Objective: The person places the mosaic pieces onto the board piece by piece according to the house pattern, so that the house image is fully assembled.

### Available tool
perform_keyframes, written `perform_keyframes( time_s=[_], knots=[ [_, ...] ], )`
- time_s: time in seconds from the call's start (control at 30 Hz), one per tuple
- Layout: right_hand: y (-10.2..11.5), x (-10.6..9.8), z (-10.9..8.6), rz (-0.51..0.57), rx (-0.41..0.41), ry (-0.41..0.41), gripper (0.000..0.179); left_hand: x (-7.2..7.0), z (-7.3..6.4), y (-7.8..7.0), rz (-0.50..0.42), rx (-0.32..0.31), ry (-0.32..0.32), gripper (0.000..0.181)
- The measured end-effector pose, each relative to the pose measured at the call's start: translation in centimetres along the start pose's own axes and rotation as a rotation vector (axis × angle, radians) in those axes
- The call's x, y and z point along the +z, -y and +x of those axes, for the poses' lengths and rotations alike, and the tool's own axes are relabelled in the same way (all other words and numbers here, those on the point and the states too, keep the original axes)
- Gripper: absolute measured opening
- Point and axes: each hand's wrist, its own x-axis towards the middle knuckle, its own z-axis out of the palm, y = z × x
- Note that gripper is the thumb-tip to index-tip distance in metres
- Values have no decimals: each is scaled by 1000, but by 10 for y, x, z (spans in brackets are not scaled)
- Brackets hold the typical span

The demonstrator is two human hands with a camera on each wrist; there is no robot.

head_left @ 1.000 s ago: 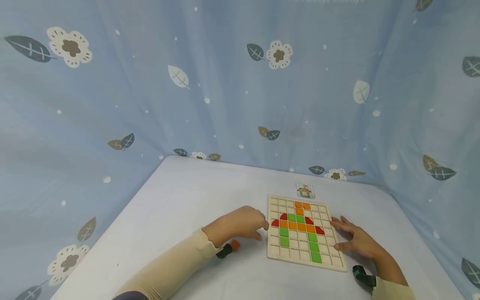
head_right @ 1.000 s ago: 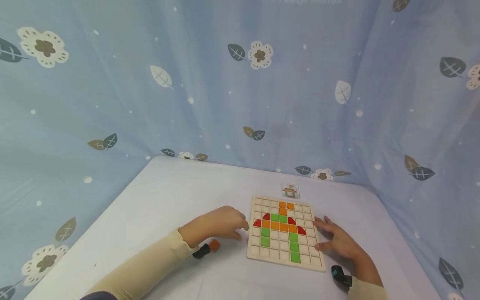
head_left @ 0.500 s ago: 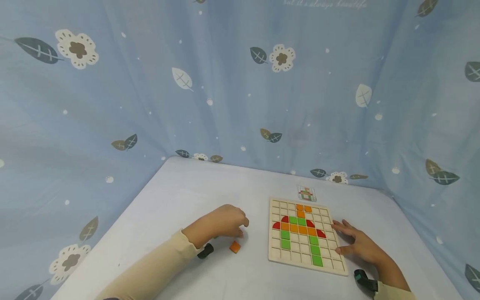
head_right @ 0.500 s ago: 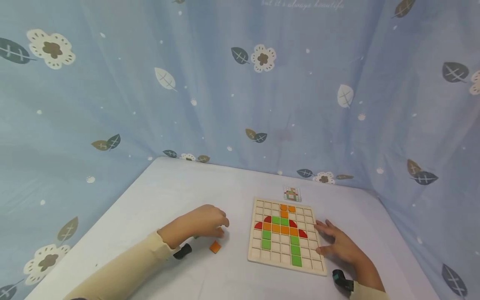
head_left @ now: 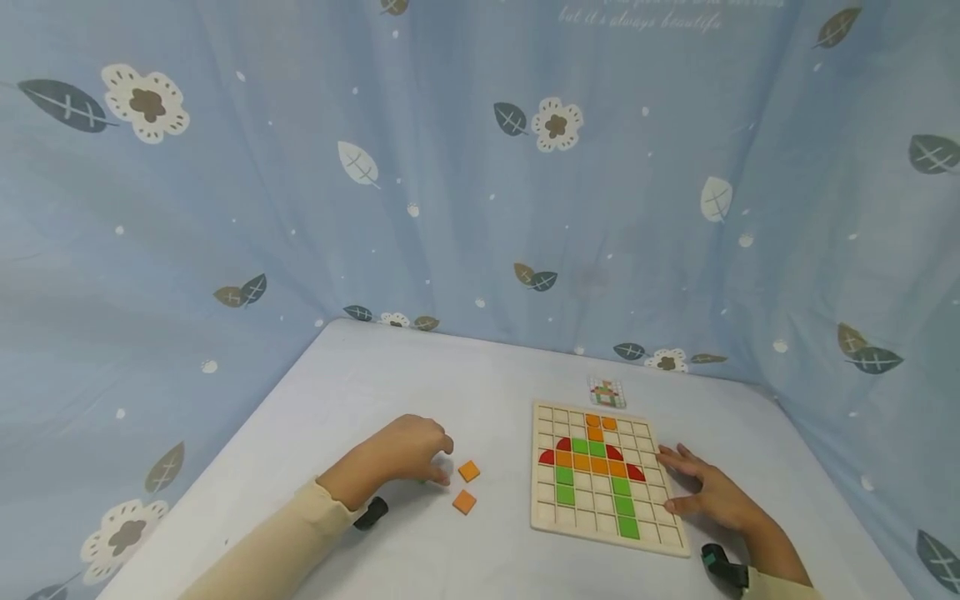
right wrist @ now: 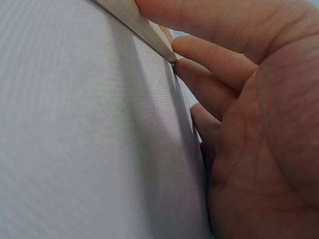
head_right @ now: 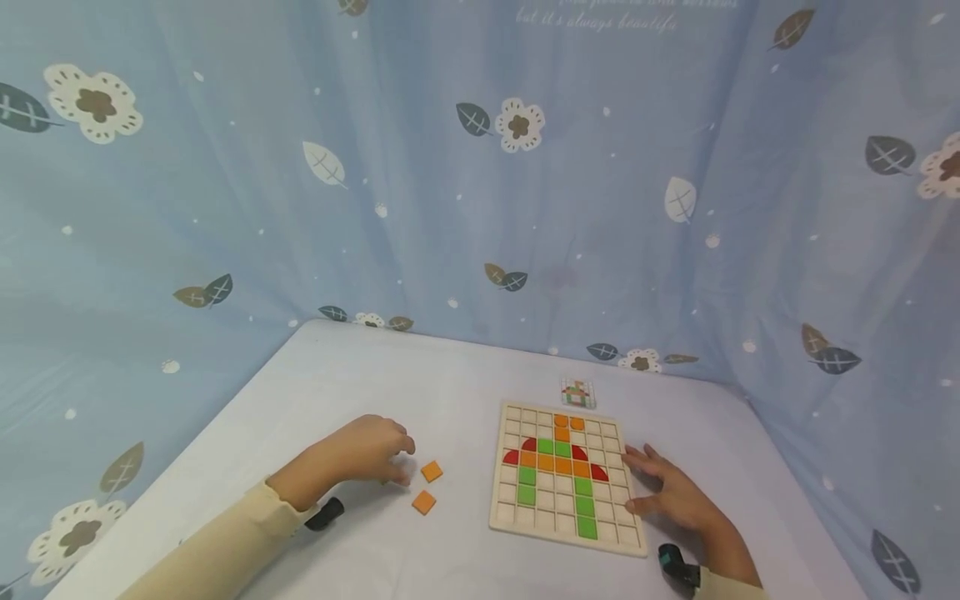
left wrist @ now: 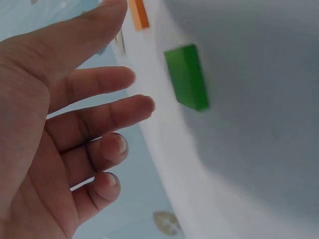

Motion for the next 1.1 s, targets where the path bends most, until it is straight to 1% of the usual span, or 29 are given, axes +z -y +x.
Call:
perform_keyframes(
  time_s=[0.13, 0.23, 0.4, 0.63, 0.77, 0.9, 1.1],
  knots=[
    [1, -1, -1, -8, 13, 5, 85, 3, -7, 6, -41, -31, 5, 42],
    [1, -2, -2, -20, 31, 6, 86, 4, -10, 7, -59, -37, -5, 40],
    [0, -2, -1, -19, 35, 4, 88, 4, -14, 9, -59, -39, -19, 37],
    [1, 1, 0, -5, 27, 9, 86, 8, -19, 13, -81, -63, -10, 30],
    [0, 1, 0, 12, 4, 2, 85, 10, -21, 15, -101, -77, -12, 21],
    [-2, 1, 1, 27, -11, -1, 84, 11, -22, 15, -98, -67, -19, 14],
    [-4, 1, 3, 28, -2, -7, 87, 11, -21, 14, -90, -34, -32, 11]
  ],
)
